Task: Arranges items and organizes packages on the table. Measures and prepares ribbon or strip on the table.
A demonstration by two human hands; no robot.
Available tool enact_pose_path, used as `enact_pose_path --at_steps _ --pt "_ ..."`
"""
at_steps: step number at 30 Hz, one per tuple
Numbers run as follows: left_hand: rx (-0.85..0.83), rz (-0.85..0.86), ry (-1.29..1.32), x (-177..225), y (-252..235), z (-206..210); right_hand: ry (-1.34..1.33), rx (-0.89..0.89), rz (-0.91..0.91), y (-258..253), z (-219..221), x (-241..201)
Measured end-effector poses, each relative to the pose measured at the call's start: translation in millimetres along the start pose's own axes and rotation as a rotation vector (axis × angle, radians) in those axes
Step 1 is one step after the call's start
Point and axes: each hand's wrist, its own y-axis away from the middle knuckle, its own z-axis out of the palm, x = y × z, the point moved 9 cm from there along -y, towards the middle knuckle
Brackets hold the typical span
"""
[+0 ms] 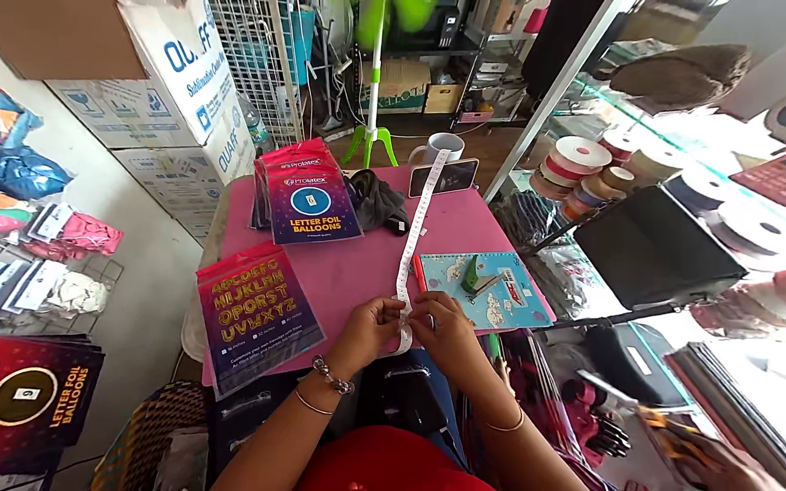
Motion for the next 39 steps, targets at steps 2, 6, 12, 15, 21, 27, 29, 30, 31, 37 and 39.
enact_pose_path --at_steps 2,6,12,15,21,27,29,30,31,37,39 --pt "-0.005 -0.009 -0.005 1 -1 -1 -0.027 -0.049 -0.002 1 0 -2" --pt "0.098 -0.016 -0.247 16 -8 -29 -0.081 -0.058 -0.006 3 -18 -8" --pt "0.433 -0.162 0.478 21 -46 -87 -0.219 0.000 -0.073 -2 -41 -20" --pt "0.519 -0.181 0.725 12 -73 -97 -0.275 -0.034 -0.104 -7 -35 -33" --pt "0.605 -0.140 0.861 1 -78 -100 -0.278 -0.130 -0.120 -28 -21 -51" --pt "0.537 -0.181 0.868 -12 -7 -62 -0.303 -0.329 0.031 -71 16 -48" --pt "0.545 -0.211 0.903 -19 15 -57 -0.255 -0.441 0.091 -78 36 -45" --pt "0.549 -0.228 0.916 -23 22 -56 -0.223 -0.483 0.110 -81 45 -42" --pt "0.551 -0.244 0.923 -25 26 -55 -0.182 -0.524 0.123 -82 52 -40" --pt "0.560 -0.255 0.928 -30 31 -53 -0.021 -0.683 0.140 -83 83 -28" --pt "0.560 -0.235 0.935 -29 30 -52 -0.004 -0.661 0.158 -84 85 -25"
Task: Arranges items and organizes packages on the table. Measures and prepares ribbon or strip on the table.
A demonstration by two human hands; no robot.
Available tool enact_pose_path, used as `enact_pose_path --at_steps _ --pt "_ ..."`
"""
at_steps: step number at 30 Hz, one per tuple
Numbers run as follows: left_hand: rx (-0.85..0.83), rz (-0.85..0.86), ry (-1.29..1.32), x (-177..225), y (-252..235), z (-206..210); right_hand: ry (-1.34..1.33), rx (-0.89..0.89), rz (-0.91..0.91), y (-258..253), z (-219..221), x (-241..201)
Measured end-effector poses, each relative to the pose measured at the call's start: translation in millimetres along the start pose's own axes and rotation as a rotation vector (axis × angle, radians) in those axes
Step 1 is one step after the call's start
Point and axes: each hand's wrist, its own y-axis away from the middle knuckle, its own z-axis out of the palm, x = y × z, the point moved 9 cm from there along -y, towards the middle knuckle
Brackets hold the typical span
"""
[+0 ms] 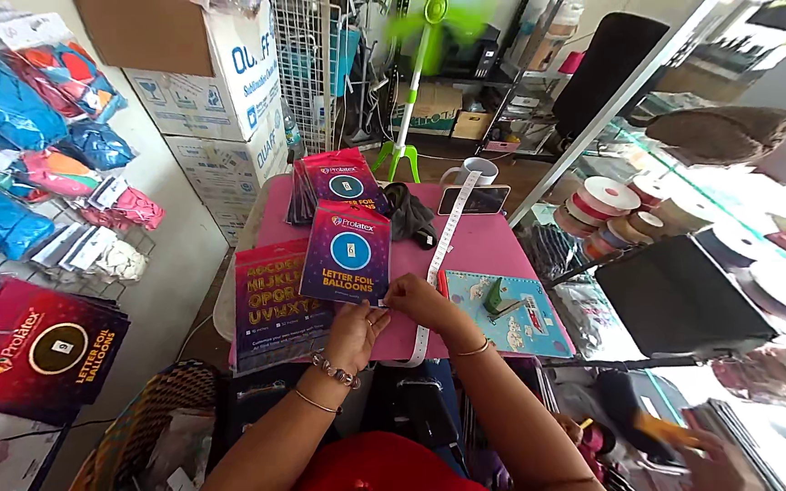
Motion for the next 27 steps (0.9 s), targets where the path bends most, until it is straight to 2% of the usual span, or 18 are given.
enact_pose_path --at_steps 13,17,21,27 --pt "-0.005 0.027 0.026 1 -2 -3 -0.007 0.129 0.071 -1 4 2" --pt "-0.017 0.033 0.050 2 -2 -4 -0.166 0.234 0.090 3 1 7" --pt "-0.043 0.017 0.032 2 -1 -1 -0.383 0.244 0.071 10 2 -1" --pt "-0.118 -0.013 -0.087 -1 4 3 -0.496 0.305 0.063 13 -2 -2"
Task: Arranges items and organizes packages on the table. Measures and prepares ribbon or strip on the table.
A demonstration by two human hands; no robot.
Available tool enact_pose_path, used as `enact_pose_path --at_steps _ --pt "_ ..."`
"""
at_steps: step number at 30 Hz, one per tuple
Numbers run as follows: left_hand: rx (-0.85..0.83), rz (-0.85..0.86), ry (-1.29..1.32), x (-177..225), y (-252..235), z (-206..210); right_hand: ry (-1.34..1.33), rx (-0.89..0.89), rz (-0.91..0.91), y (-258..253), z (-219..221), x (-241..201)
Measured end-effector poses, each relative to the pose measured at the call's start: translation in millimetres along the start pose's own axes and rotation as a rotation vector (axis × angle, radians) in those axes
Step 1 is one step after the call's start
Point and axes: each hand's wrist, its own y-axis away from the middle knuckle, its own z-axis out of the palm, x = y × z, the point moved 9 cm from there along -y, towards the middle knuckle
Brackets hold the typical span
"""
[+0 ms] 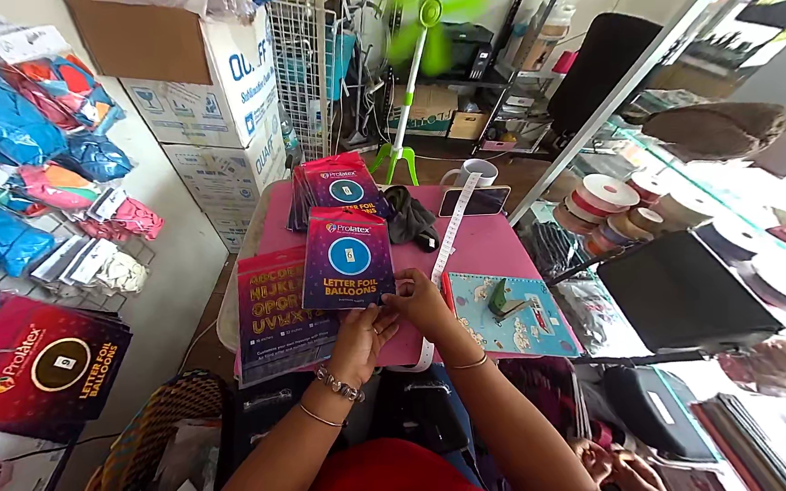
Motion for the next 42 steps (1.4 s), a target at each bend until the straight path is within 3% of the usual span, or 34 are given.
enact_pose_path --at_steps 2,4,6,8,9,11,17,20,22,25,27,30,34,42 --pt "-0.142 -0.013 -0.288 -1 18 7 -0.066 0.014 -0.018 1 -6 -2" --pt "-0.312 0.083 -0.746 6 50 20 -0.117 0.038 -0.051 4 -17 -6" --pt "-0.237 0.495 -1.228 30 82 31 -0.152 0.035 -0.092 11 -27 -16" --pt "-0.014 1.074 -1.446 56 109 41 -0.162 -0.013 -0.145 25 -27 -25" --pt "0.057 1.255 -1.510 62 112 43 -0.146 -0.060 -0.180 33 -22 -32" --pt "0.139 1.390 -1.655 64 106 43 -0.075 -0.178 -0.259 53 -7 -47" --pt "0.167 1.304 -1.728 77 107 18 -0.074 -0.294 -0.351 82 2 -60" --pt "0.199 1.201 -1.550 103 111 -8 -0.153 -0.275 -0.364 86 -1 -60" --pt "0.255 1.149 -1.272 125 116 -38 -0.163 -0.238 -0.373 89 -4 -58" --pt "0.382 0.972 -0.594 140 115 -91 -0.165 -0.220 -0.383 93 -5 -56" --pt "0.419 0.741 -0.200 122 106 -117 -0.172 -0.238 -0.377 93 -2 -52" --pt "0.423 0.498 0.074 78 96 -139 -0.174 -0.271 -0.351 91 8 -46" --pt "0.390 0.321 0.179 41 99 -132 -0.144 -0.329 -0.317 91 21 -37" --pt "0.315 0.108 0.064 29 93 -125 -0.117 -0.359 -0.314 95 21 -27"
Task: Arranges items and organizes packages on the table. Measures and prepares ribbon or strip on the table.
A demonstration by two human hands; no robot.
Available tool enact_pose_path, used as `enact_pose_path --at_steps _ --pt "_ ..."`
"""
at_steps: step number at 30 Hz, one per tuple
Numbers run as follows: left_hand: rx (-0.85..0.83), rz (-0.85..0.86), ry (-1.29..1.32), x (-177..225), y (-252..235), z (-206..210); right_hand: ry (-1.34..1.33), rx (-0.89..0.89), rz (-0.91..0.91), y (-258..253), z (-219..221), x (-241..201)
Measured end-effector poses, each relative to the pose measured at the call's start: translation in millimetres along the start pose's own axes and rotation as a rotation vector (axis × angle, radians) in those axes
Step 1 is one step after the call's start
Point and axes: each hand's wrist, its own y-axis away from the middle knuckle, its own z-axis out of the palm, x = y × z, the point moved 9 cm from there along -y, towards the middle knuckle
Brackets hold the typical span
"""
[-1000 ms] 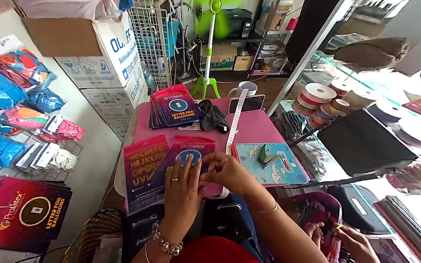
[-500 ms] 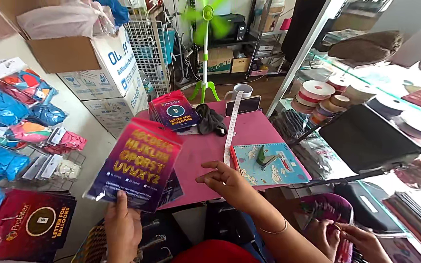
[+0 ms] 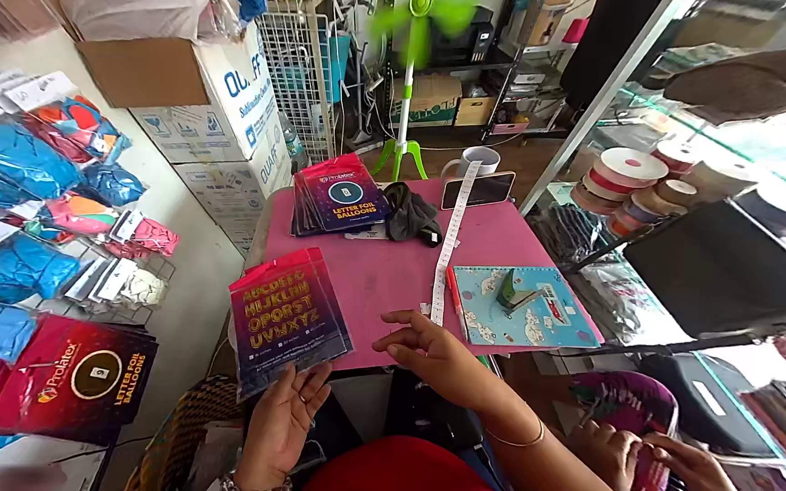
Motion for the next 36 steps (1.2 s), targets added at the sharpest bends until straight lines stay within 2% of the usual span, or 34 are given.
enact_pose_path --at_steps 3,6,8,11,14,16,19,22,24,26,27,29,30,33,34,36 --pt "-0.030 -0.086 -0.167 -9 3 -5 0.008 -0.001 0.022 4 -3 7" --pt "0.057 -0.136 -0.315 -19 -1 -28 0.029 -0.015 0.042 6 -4 11" --pt "0.136 -0.100 -0.298 -19 -9 -46 0.029 -0.025 0.053 7 -2 13" --pt "0.312 0.078 -0.212 1 -17 -63 0.028 -0.035 0.063 6 2 16" --pt "0.372 0.202 -0.145 21 -13 -67 0.032 -0.041 0.058 7 1 15" --pt "0.360 0.329 -0.141 42 -5 -67 0.037 -0.027 0.054 9 -3 14" --pt "0.290 0.579 -0.116 95 17 -61 0.036 -0.001 0.043 11 -9 15" --pt "0.295 0.936 -0.143 158 47 -46 0.029 0.010 0.046 9 -10 17" --pt "0.292 1.235 -0.417 188 72 -17 0.029 0.007 0.051 7 -7 17" --pt "0.321 1.433 -0.971 193 84 28 0.046 0.010 0.057 5 -5 17" --pt "0.309 1.462 -1.245 184 79 49 0.061 0.011 0.058 5 -4 17" --pt "0.207 1.471 -1.625 151 53 81 0.094 0.012 0.053 6 -4 19" --pt "0.115 1.392 -1.747 127 36 91 0.103 0.012 0.053 6 -4 19" --pt "-0.155 0.856 -1.984 57 -6 100 0.123 0.018 0.062 10 -11 20" --pt "-0.177 0.789 -2.010 44 -11 102 0.131 0.030 0.061 12 -17 19" --pt "-0.151 0.823 -2.006 36 -12 107 0.143 0.086 0.032 18 -36 15"
